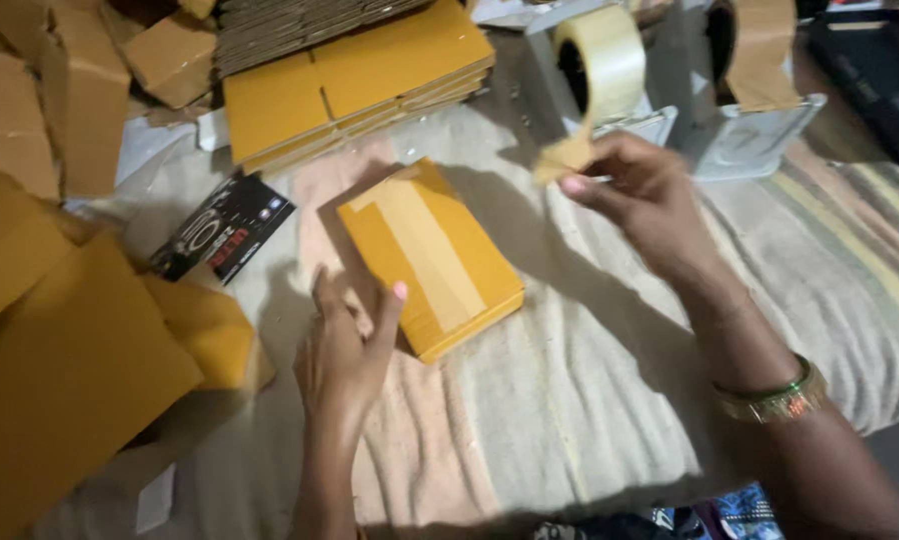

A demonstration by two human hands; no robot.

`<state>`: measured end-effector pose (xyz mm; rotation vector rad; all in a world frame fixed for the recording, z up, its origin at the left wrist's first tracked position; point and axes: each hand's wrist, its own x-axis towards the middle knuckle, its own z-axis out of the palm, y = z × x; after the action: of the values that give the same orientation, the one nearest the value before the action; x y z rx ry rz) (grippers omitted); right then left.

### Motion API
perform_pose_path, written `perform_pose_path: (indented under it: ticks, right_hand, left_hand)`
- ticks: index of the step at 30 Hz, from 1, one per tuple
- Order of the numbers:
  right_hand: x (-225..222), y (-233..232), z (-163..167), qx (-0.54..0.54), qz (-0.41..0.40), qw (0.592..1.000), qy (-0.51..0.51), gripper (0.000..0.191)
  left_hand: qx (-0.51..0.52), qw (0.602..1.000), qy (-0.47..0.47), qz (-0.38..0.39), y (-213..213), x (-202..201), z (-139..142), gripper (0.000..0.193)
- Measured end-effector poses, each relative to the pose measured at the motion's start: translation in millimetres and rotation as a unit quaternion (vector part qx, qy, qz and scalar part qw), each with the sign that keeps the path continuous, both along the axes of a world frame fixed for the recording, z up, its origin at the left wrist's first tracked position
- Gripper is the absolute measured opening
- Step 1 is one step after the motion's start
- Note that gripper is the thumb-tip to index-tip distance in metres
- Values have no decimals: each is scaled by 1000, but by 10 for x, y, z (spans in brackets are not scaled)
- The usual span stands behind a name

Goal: The person seals a small cardboard box with clear packing tape, then opens a white smartwatch box and arranges the watch, orange strap, and charger inside. The person uses tape dispensers to apply tape to the box and places the items into the packaging.

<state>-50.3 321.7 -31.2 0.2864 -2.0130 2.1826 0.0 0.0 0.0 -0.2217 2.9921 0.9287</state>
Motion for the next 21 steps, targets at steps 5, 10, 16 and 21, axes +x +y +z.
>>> perform_pose_path:
  ticks: [5,10,16,21]
  right_hand:
    - [-315,-2583,-908,-158,10,986,-52,31]
    - [-92,-3858,-1077,-223,-51,973,-13,42]
    - [219,-4096,-1179,-271,-20,962,26,33]
    - [420,-3719,-800,-114,-26,990,81,19]
  left_hand:
    - [76,983,-168,10,-1553,310,-720,104]
    - [424,895,141,6,-2168,343,-1107,97]
    - [523,801,220,191,-2064,23,-1253,107]
    - [520,787,320,88,-2378,9,-874,109]
